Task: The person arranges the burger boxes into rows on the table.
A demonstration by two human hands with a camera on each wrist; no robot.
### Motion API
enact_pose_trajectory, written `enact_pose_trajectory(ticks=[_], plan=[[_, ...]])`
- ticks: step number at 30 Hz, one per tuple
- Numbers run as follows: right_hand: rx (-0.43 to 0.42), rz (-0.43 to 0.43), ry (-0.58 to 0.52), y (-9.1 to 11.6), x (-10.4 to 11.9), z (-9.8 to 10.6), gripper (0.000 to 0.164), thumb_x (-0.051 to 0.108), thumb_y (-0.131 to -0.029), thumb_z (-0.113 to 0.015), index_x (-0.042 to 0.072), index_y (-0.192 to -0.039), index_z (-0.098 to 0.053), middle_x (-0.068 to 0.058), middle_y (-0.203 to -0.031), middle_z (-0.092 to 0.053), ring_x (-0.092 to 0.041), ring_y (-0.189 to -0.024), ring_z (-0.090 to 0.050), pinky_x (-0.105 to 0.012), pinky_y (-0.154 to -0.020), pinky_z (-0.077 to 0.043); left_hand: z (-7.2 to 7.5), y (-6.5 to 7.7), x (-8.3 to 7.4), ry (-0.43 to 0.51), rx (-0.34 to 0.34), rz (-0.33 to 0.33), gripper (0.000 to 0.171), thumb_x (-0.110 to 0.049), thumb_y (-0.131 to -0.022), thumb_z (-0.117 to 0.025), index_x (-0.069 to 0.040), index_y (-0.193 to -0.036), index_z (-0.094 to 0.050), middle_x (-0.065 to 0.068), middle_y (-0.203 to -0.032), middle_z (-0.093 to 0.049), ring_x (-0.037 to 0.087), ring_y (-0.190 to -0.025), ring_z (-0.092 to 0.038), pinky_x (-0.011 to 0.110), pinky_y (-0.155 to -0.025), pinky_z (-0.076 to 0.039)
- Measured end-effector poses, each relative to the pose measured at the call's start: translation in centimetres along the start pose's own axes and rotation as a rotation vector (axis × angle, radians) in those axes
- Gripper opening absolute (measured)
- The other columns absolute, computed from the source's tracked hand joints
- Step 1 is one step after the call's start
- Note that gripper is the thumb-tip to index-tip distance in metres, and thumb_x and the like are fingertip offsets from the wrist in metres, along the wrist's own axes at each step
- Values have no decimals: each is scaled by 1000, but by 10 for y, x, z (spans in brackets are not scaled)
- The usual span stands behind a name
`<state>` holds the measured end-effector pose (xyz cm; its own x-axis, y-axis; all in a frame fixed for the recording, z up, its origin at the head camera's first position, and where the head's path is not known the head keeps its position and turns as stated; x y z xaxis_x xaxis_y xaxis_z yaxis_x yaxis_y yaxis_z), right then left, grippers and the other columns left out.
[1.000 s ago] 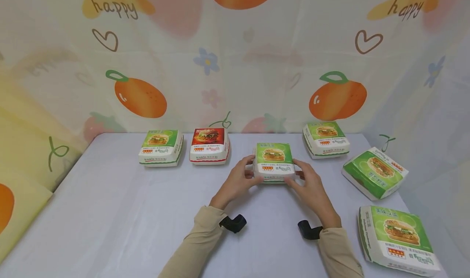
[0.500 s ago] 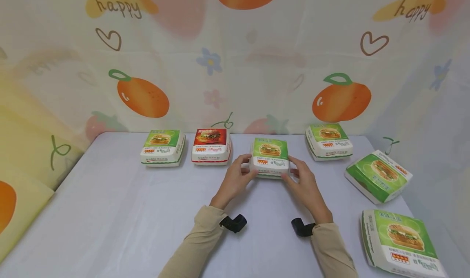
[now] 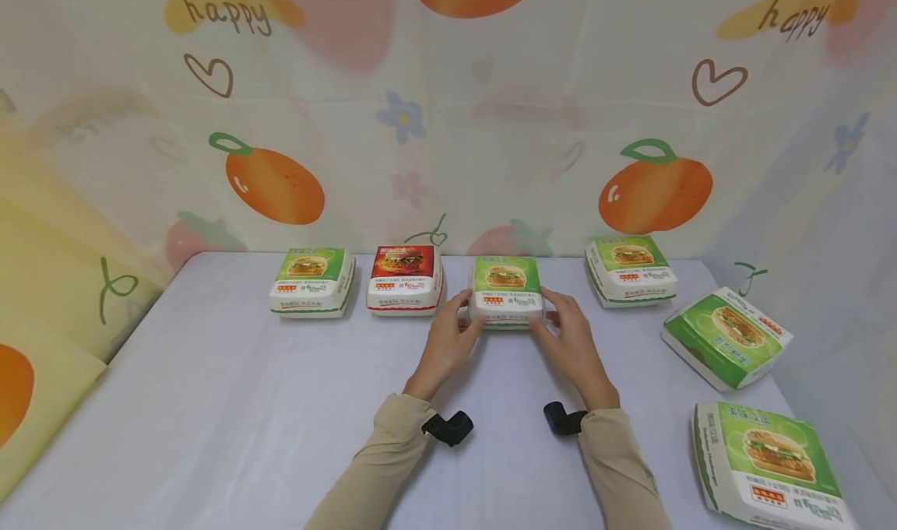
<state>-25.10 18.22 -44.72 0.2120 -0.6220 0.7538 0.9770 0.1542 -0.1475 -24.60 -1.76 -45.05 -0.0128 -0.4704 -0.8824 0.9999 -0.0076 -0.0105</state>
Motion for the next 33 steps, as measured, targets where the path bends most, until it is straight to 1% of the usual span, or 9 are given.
enact_pose_trajectory(ticks=[3, 5, 8, 12, 16, 22, 26, 29, 33], plan=[[-7, -7, -13, -4, 1, -3, 60, 7, -95, -64, -3, -148, -37, -28, -145, -42, -46, -122, -56, -52, -104, -48, 0, 0, 0, 7, -32, -3, 53, -20, -97, -61, -6, -146, -46, 11, -111, -58, 11, -82, -50, 21, -65, -40], [-12, -14, -19, -6, 1, -4, 60, 7, -95, -64, -3, -148, -37, -28, -145, -42, -46, -122, -56, -52, -104, -48, 0, 0, 0, 16, -56, -19, 52, -19, -96, -61, -5, -144, -47, 11, -115, -58, 11, -81, -49, 20, -65, -39], [-24, -23, -24, -8, 2, -6, 59, 8, -96, -64, -3, -148, -38, -28, -145, -43, -46, -122, -56, -53, -104, -48, -1, 0, 1, 29, -78, -39, 50, -18, -95, -62, -2, -141, -48, 13, -114, -59, 11, -81, -50, 21, -65, -40], [-34, -38, -38, -12, 3, -8, 58, 10, -97, -62, -4, -148, -37, -28, -145, -43, -46, -123, -55, -52, -104, -48, -3, 0, 1, 44, -81, -39, 51, -18, -96, -61, -2, -142, -46, 13, -112, -58, 13, -85, -52, 23, -69, -42], [-41, -57, -55, -15, 4, -10, 58, 11, -98, -60, -4, -149, -36, -28, -146, -42, -46, -125, -53, -53, -104, -48, -5, 0, 2, 48, -74, -53, 55, -16, -95, -59, -1, -146, -42, 14, -120, -56, 17, -91, -53, 27, -76, -45], [-44, -78, -63, -19, 2, -15, 59, 14, -99, -60, -1, -151, -35, -26, -148, -41, -47, -125, -54, -53, -103, -48, -7, -1, 3, 63, -76, -73, 60, -15, -94, -58, 0, -148, -39, 16, -129, -54, 26, -104, -55, 38, -89, -48], [-27, -98, -75, -19, 1, -15, 62, 17, -99, -61, 1, -152, -34, -25, -152, -38, -47, -127, -52, -53, -105, -47, -8, 0, 4, 71, -62, -69, 62, -16, -95, -58, -1, -150, -35, 18, -145, -47, 28, -117, -55, 42, -99, -49], [-10, -108, -81, -19, 0, -15, 63, 18, -99, -61, 3, -153, -32, -24, -155, -35, -47, -129, -51, -53, -106, -47, -9, -1, 6, 86, -44, -57, 65, -15, -94, -57, -2, -152, -31, 18, -155, -39, 29, -132, -50, 43, -106, -48], [12, -108, -91, -19, 0, -16, 64, 18, -99, -60, 3, -153, -30, -23, -158, -33, -47, -132, -49, -53, -106, -46, -11, -2, 7, 107, -33, -35, 68, -14, -94, -56, -4, -154, -27, 16, -160, -31, 29, -145, -37, 44, -109, -46]])
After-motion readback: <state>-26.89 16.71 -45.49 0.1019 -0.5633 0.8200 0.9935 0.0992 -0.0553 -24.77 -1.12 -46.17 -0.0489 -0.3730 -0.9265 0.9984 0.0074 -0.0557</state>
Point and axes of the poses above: each hand's wrist, its own y-axis away from the middle knuckle, its own z-axis out of the back of the hand, x = y × z, the point moved 3 cm from there along -y, towards the middle knuckle
